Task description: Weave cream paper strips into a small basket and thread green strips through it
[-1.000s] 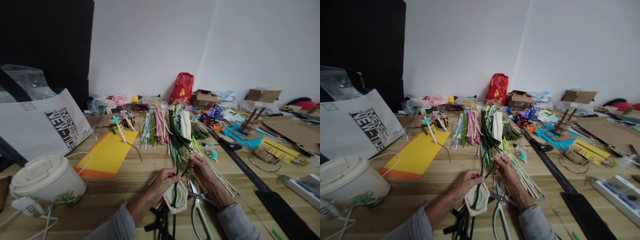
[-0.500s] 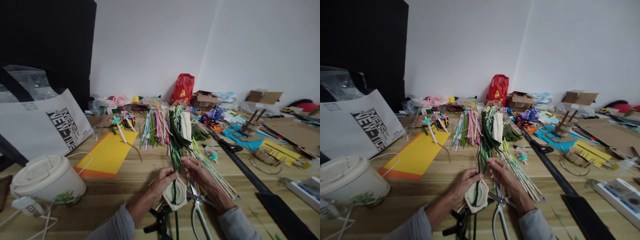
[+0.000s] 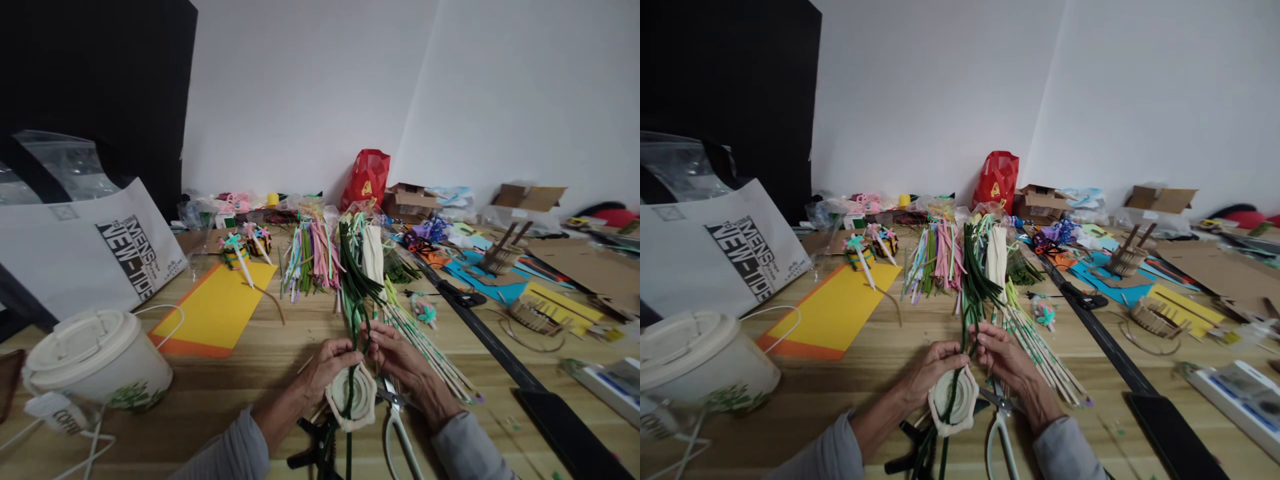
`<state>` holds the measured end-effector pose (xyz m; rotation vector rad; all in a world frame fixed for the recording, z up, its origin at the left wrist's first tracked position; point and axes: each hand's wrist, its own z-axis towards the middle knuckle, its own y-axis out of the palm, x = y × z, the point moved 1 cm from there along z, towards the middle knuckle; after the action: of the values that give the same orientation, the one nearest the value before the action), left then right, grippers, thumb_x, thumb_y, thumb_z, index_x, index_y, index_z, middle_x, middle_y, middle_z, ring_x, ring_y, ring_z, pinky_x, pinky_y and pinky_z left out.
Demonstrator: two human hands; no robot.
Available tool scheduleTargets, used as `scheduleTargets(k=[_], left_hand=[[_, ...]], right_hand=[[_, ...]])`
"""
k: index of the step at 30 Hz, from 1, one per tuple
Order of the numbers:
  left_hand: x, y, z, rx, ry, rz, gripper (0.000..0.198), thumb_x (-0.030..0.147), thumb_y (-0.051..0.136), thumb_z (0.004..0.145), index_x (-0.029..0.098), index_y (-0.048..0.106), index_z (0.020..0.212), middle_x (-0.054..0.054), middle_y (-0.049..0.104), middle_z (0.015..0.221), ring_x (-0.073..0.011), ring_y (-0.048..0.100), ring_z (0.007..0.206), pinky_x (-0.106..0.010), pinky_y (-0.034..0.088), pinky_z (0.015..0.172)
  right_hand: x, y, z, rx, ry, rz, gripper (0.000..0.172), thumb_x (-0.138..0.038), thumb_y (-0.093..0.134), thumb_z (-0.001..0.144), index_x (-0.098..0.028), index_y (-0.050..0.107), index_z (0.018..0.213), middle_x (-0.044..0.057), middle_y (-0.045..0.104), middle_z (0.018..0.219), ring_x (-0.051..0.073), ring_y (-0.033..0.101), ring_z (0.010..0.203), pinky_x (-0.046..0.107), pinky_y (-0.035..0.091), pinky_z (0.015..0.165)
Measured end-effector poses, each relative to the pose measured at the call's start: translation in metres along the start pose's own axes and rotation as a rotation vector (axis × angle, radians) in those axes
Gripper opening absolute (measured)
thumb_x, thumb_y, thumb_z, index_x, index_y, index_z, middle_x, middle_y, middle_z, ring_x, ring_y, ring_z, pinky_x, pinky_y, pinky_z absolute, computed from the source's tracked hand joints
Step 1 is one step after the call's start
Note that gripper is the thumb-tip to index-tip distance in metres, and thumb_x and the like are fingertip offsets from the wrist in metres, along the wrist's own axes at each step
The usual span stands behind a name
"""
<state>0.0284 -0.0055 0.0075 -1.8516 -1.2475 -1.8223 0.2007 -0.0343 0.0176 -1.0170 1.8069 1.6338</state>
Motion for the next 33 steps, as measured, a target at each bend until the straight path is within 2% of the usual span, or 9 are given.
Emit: scheduleTargets(k=[4,9,14,19,23,28,33], left_hand=[[0.005,0.005,-0.002,-0.041,0.015,-0.023,0.038,0.042,0.08,0.063,0.013,0.063,0.079,0.002,0.057,0.066,-0.0091,0.048,0.056,-0.022,0.033,0.056],[0.009,0.012,-0.004,0.004,0.053,0.044,0.042,0.048,0.078,0.064,0.011,0.068,0.082,0.001,0.057,0.067,-0.0099,0.047,0.058,-0.023,0.033,0.058],[0.008,0.013,-0.003,0.008,0.107,0.137,0.04,0.051,0.073,0.067,0.012,0.067,0.075,0.002,0.052,0.063,-0.0105,0.043,0.059,-0.023,0.032,0.059],[0.007,0.014,-0.004,0.018,0.082,0.146,0.039,0.05,0.073,0.066,0.013,0.062,0.067,0.003,0.05,0.06,-0.0102,0.042,0.057,-0.023,0.031,0.057],[0.006,0.015,-0.005,0.006,0.038,0.063,0.038,0.048,0.075,0.065,0.013,0.063,0.073,0.002,0.054,0.063,-0.0102,0.045,0.057,-0.023,0.033,0.057],[0.005,0.013,-0.004,-0.018,0.034,0.034,0.041,0.048,0.077,0.064,0.011,0.066,0.078,0.0,0.058,0.066,-0.011,0.049,0.059,-0.023,0.035,0.058],[0.004,0.011,-0.001,-0.016,0.021,0.0,0.043,0.049,0.078,0.064,0.011,0.065,0.077,0.0,0.058,0.066,-0.0106,0.049,0.057,-0.023,0.035,0.057]], right_hand=[[0.002,0.005,0.0,0.022,-0.066,-0.013,0.029,-0.024,0.088,0.062,-0.02,0.069,0.084,-0.003,0.065,0.075,0.004,0.056,0.053,0.016,0.047,0.053],[0.006,0.013,0.004,0.05,-0.207,-0.105,0.025,-0.029,0.085,0.066,-0.022,0.065,0.08,-0.007,0.056,0.056,0.007,0.049,0.045,0.02,0.045,0.047],[0.006,0.018,0.004,0.095,-0.303,-0.244,0.024,-0.032,0.083,0.068,-0.021,0.064,0.078,-0.006,0.055,0.056,0.009,0.05,0.046,0.022,0.044,0.045],[0.005,0.019,0.003,0.1,-0.285,-0.245,0.025,-0.032,0.084,0.066,-0.021,0.064,0.076,-0.007,0.055,0.055,0.008,0.049,0.042,0.021,0.042,0.04],[0.004,0.016,0.004,0.12,-0.223,-0.143,0.034,-0.028,0.087,0.061,-0.022,0.068,0.088,-0.007,0.06,0.06,0.008,0.051,0.041,0.021,0.045,0.041],[0.002,0.012,0.003,0.034,-0.101,-0.188,0.03,-0.031,0.085,0.065,-0.017,0.073,0.089,-0.003,0.061,0.056,0.006,0.048,0.04,0.021,0.043,0.044],[0.004,0.011,0.005,0.08,-0.169,-0.23,0.025,-0.036,0.086,0.064,-0.018,0.073,0.077,-0.003,0.061,0.055,0.007,0.05,0.042,0.021,0.042,0.045]])
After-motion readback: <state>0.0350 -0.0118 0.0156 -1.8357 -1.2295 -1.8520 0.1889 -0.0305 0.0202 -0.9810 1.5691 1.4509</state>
